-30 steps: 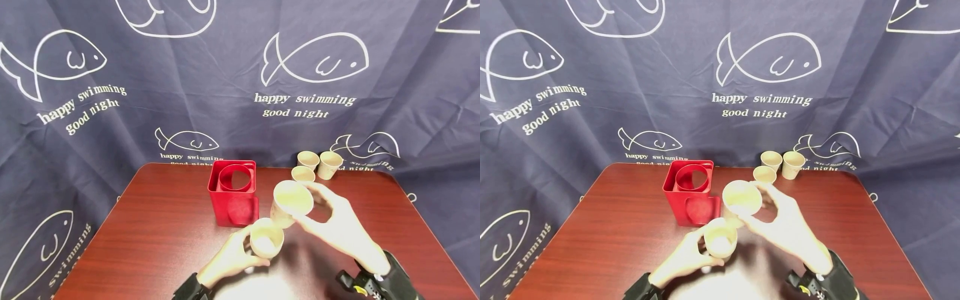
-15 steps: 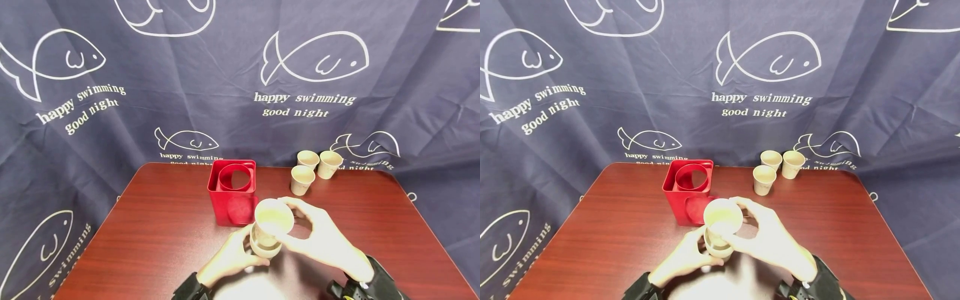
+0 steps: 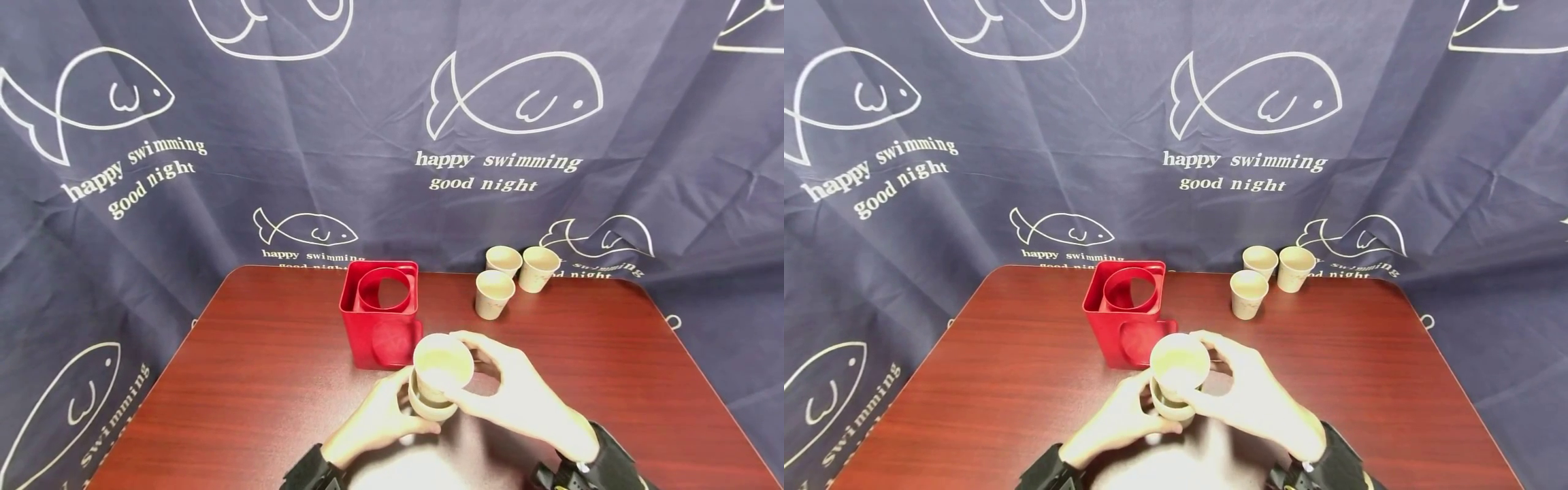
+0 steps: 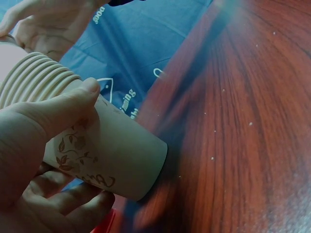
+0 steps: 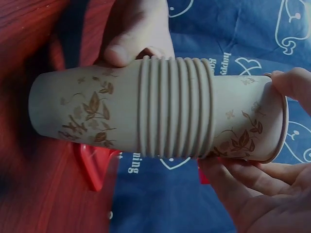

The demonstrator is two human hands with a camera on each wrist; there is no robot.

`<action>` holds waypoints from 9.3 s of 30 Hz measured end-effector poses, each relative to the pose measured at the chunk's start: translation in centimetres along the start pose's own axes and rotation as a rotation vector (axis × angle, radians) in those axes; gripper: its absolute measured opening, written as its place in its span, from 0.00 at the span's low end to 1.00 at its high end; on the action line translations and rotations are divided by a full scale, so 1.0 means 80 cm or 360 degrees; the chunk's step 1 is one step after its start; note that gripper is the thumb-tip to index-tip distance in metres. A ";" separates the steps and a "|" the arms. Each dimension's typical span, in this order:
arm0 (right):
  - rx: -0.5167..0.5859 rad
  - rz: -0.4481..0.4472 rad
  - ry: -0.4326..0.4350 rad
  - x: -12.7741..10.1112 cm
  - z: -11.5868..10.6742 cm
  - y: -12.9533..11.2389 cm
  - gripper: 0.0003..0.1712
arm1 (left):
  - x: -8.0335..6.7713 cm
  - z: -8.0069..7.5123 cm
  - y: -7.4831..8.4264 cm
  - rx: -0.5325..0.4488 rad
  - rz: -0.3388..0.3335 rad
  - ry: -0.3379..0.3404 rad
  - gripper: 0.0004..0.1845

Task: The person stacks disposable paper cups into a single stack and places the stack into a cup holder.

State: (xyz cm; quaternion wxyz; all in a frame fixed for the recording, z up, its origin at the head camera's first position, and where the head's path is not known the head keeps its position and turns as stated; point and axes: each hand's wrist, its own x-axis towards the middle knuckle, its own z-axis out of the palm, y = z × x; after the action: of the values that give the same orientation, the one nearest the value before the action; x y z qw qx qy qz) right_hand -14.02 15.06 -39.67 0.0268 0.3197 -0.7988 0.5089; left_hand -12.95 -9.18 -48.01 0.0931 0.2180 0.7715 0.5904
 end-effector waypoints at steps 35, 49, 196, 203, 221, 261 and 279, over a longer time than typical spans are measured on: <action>-0.0118 0.0165 -0.0089 -0.016 0.022 0.019 0.35 | 0.001 -0.002 0.000 -0.0003 -0.0031 0.0011 0.43; -0.0169 0.0103 -0.0122 -0.015 0.020 0.021 0.36 | 0.000 -0.002 0.001 -0.0006 -0.0032 0.0014 0.42; -0.0252 0.0783 0.0669 0.068 -0.035 0.167 0.37 | 0.001 -0.001 -0.002 -0.0013 0.0019 0.0011 0.43; -0.0248 0.0607 0.0644 0.056 -0.035 0.130 0.33 | 0.000 0.000 0.000 -0.0010 -0.0040 0.0020 0.41; -0.0001 0.0094 0.0465 0.031 -0.032 0.018 0.37 | -0.001 -0.001 -0.002 -0.0030 -0.0035 0.0026 0.39; -0.0019 0.0038 0.0030 -0.008 0.011 0.015 0.41 | 0.001 0.000 -0.002 0.0011 0.0067 0.0009 0.39; -0.0016 0.0056 -0.0022 -0.017 0.029 0.033 0.40 | 0.001 0.000 -0.004 0.0012 0.0081 0.0014 0.41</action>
State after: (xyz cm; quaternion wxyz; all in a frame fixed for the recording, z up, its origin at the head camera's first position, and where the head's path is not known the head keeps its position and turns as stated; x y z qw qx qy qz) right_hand -13.75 14.53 -43.39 0.0139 0.3090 -0.8070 0.5030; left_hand -13.08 -9.21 -48.32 0.0738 0.2353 0.7683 0.5907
